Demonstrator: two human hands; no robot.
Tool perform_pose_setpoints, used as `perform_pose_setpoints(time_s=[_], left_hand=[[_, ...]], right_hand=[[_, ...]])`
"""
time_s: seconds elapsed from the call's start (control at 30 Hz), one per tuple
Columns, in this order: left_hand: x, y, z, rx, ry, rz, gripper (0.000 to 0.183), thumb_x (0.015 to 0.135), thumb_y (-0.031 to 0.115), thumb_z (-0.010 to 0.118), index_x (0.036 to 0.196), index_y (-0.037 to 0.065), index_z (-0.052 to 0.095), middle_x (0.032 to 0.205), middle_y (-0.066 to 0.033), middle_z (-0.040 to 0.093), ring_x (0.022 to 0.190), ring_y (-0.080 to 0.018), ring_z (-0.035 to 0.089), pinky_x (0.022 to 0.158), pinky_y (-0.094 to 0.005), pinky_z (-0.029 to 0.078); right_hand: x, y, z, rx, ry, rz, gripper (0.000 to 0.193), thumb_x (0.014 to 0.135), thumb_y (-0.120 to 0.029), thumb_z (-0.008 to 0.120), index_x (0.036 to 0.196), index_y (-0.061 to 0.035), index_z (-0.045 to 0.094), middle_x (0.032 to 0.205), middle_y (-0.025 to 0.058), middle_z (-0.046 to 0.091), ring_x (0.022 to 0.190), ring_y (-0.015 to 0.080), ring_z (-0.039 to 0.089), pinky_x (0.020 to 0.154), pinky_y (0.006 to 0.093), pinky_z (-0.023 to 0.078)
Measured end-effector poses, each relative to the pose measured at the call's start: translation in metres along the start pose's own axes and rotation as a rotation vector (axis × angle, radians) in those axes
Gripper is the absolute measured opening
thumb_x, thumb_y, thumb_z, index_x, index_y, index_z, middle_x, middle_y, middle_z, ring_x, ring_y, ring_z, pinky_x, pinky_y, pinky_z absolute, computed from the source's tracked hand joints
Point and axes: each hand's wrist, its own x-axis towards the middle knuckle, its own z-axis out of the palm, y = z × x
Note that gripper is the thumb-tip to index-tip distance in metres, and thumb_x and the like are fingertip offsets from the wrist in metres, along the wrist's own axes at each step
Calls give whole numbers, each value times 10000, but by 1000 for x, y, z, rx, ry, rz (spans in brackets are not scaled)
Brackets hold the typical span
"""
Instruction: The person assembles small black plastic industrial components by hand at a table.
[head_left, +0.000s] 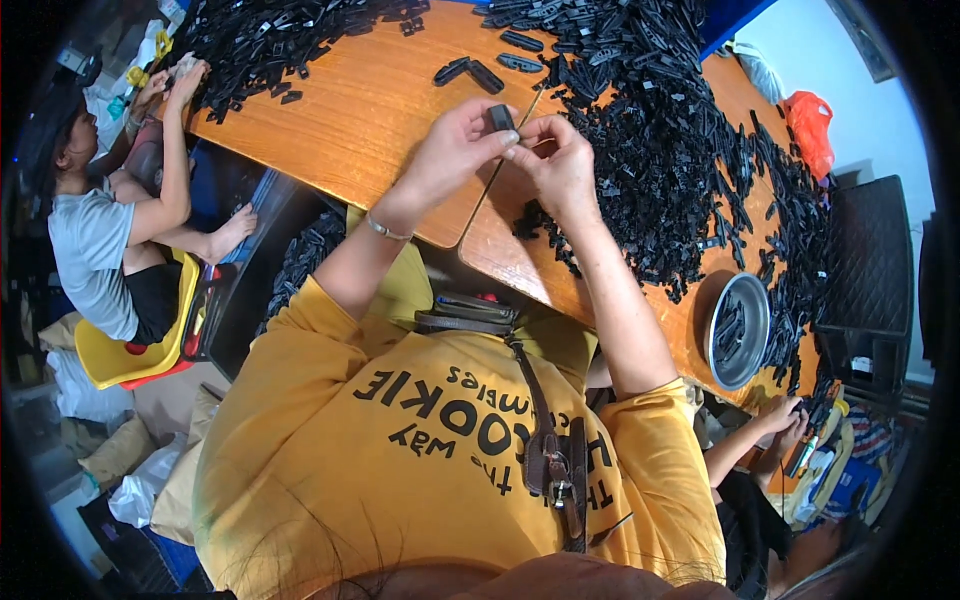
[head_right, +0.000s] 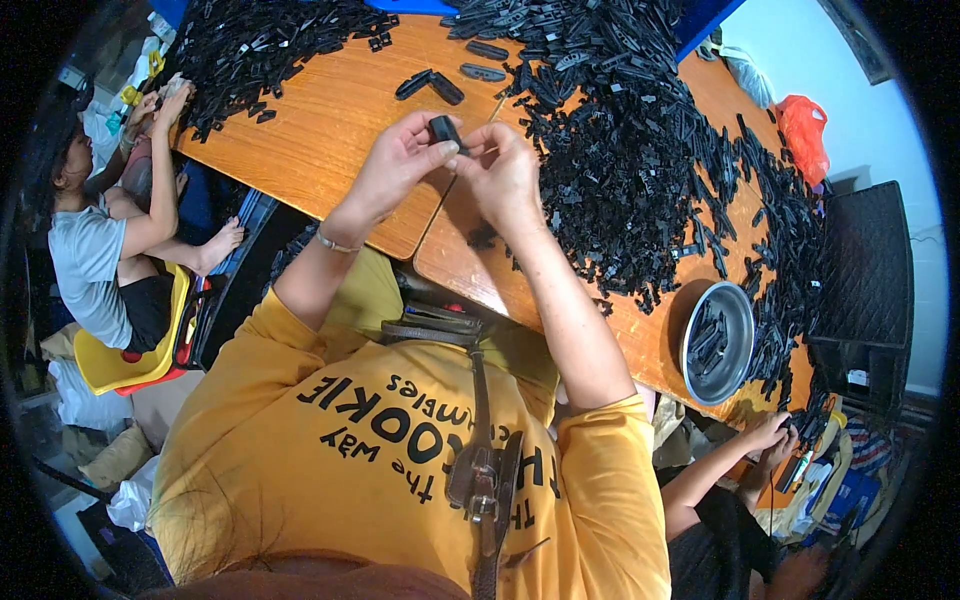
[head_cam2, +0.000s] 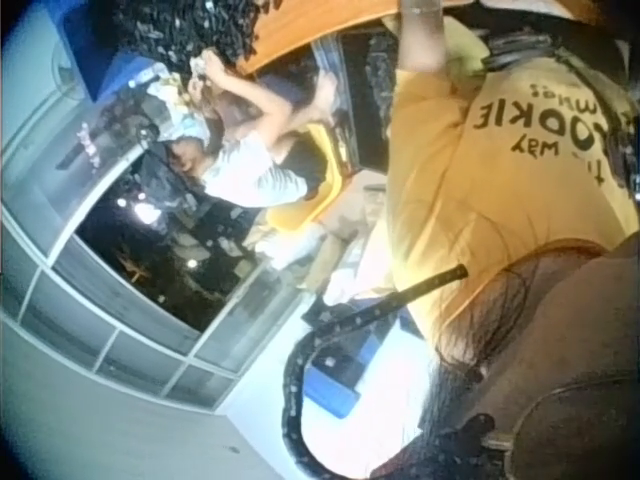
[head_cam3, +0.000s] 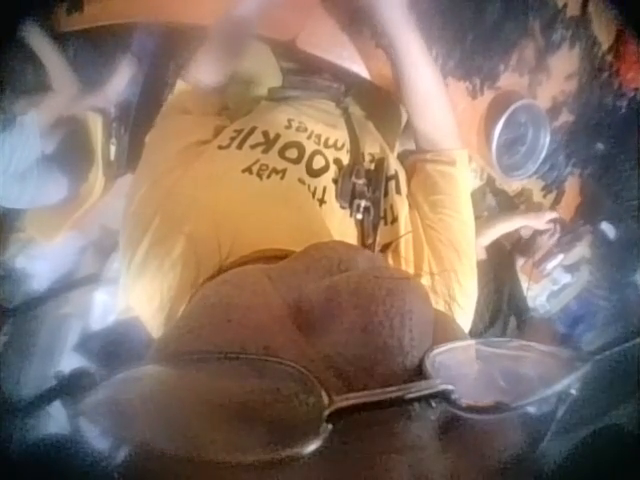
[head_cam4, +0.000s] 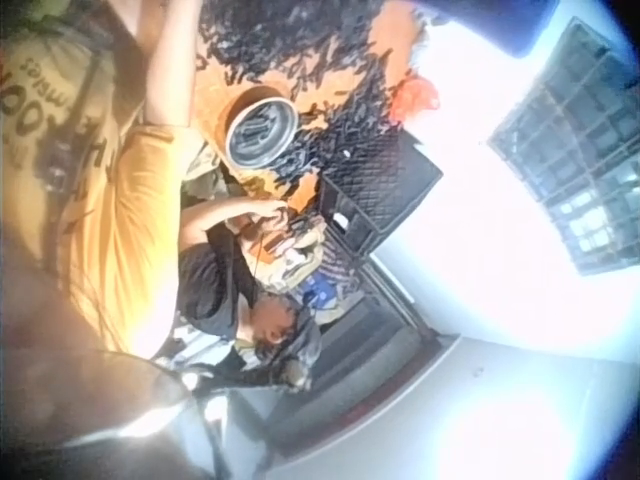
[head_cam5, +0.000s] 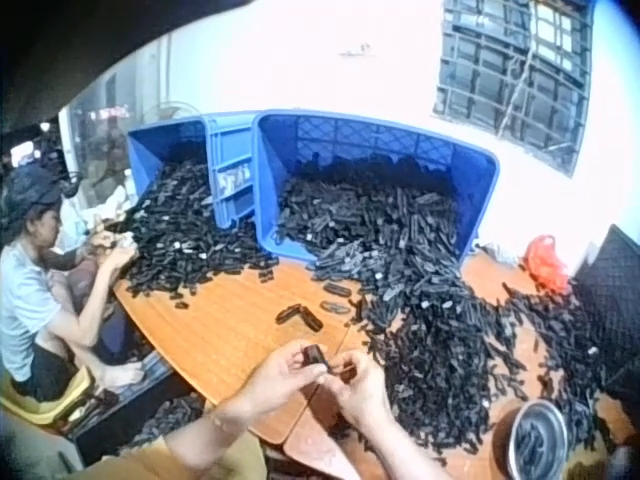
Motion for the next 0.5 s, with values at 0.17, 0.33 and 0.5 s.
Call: perform_pose_setpoints(time_s=[0.17,0.33,0.5], left_hand=[[-32,-7,-31,101,17,-25,278,1012,94,673,1268,4,615,1083,-22,698,982,-92,663,845,-234,540],[-93,42,-88,228,-102,-418,234,997,57,673,1229,33,661,1029,11,699,916,-73,629,813,-236,524],[-142,103,-140,979,-73,-395,309,931,39,748,1230,-11,684,1149,-65,740,990,-118,665,880,-284,550]], right_hand=[[-27,1,36,-106,-83,-25,316,803,-225,907,851,-58,643,736,96,676,674,218,667,654,371,543],[-43,-7,43,-108,-511,-56,290,865,-320,858,883,-68,716,792,86,728,737,221,695,688,372,544],[-15,7,-24,-612,-157,-209,148,867,-226,814,959,-113,783,952,131,750,853,316,737,757,412,589]])
